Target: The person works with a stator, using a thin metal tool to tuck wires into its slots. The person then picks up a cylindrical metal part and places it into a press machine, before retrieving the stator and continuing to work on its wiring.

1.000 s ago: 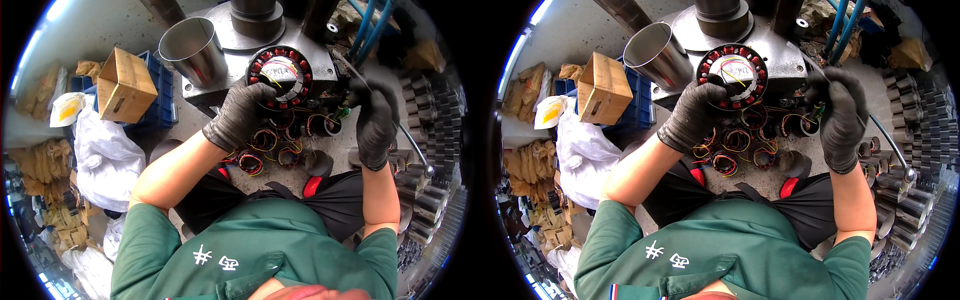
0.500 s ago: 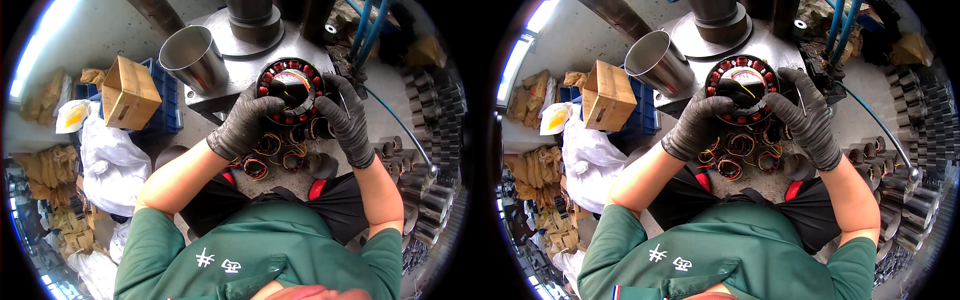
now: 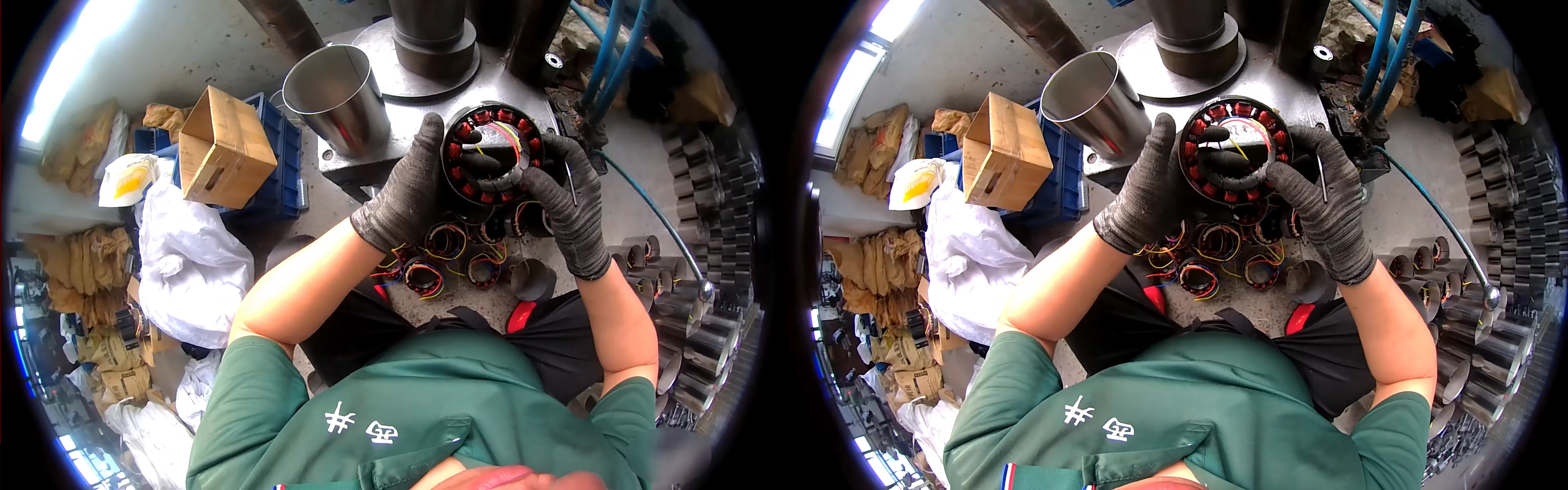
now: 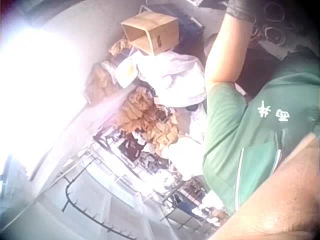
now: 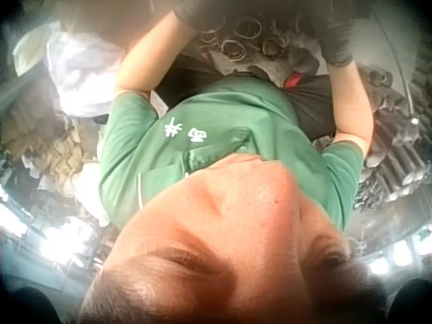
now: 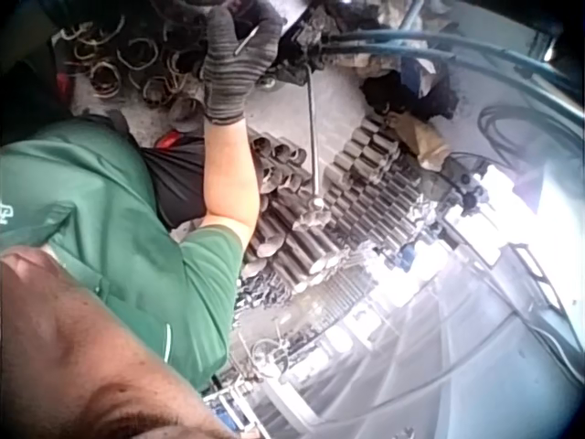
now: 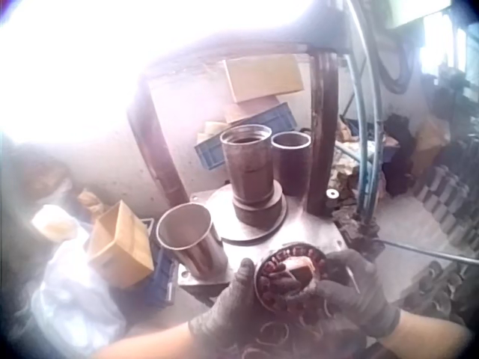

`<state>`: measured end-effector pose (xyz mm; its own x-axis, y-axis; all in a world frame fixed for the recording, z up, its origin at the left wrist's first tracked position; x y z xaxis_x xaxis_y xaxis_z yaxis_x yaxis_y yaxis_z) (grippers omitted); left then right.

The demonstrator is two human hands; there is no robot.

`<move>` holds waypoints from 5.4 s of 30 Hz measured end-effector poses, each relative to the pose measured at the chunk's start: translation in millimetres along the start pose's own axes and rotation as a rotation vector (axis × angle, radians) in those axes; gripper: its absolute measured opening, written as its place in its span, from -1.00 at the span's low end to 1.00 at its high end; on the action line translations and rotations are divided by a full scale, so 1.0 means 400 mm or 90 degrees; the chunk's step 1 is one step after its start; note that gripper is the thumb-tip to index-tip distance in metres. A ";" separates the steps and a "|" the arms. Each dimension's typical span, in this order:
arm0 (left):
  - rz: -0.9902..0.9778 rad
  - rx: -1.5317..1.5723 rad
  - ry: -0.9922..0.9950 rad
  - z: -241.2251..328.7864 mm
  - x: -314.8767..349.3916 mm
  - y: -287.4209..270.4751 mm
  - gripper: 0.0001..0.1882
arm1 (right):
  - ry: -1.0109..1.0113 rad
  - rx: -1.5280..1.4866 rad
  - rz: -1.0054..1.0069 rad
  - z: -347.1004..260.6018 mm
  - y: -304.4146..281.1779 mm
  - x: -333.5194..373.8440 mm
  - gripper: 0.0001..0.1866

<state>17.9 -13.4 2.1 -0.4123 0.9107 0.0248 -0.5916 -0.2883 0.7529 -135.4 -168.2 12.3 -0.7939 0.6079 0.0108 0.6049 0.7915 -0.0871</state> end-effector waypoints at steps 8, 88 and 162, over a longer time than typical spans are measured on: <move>-0.062 -0.085 0.082 0.009 -0.021 -0.007 -0.03 | 0.004 -0.035 0.028 -0.007 0.007 -0.011 -0.55; 0.156 -0.112 0.346 0.174 0.026 -0.039 -0.41 | -0.262 0.084 -0.068 0.043 0.119 -0.022 -0.81; -0.034 -0.205 0.127 0.010 0.010 0.023 -0.36 | 0.206 0.362 -0.190 0.091 -0.233 -0.024 -0.85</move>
<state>13.5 -11.1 11.8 -0.4833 0.8604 -0.1617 -0.7902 -0.3491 0.5037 -186.3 -250.3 -16.1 -0.8089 0.4288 0.4024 0.1698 0.8255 -0.5382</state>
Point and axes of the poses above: each hand's wrist, its own x-axis away from the middle knuckle, its own y-axis out of the palm, z = x × y, the point moved 2 cm from there along -x, towards the middle knuckle, and after that the axes turned 14 degrees about y, right-handed, at the moved point
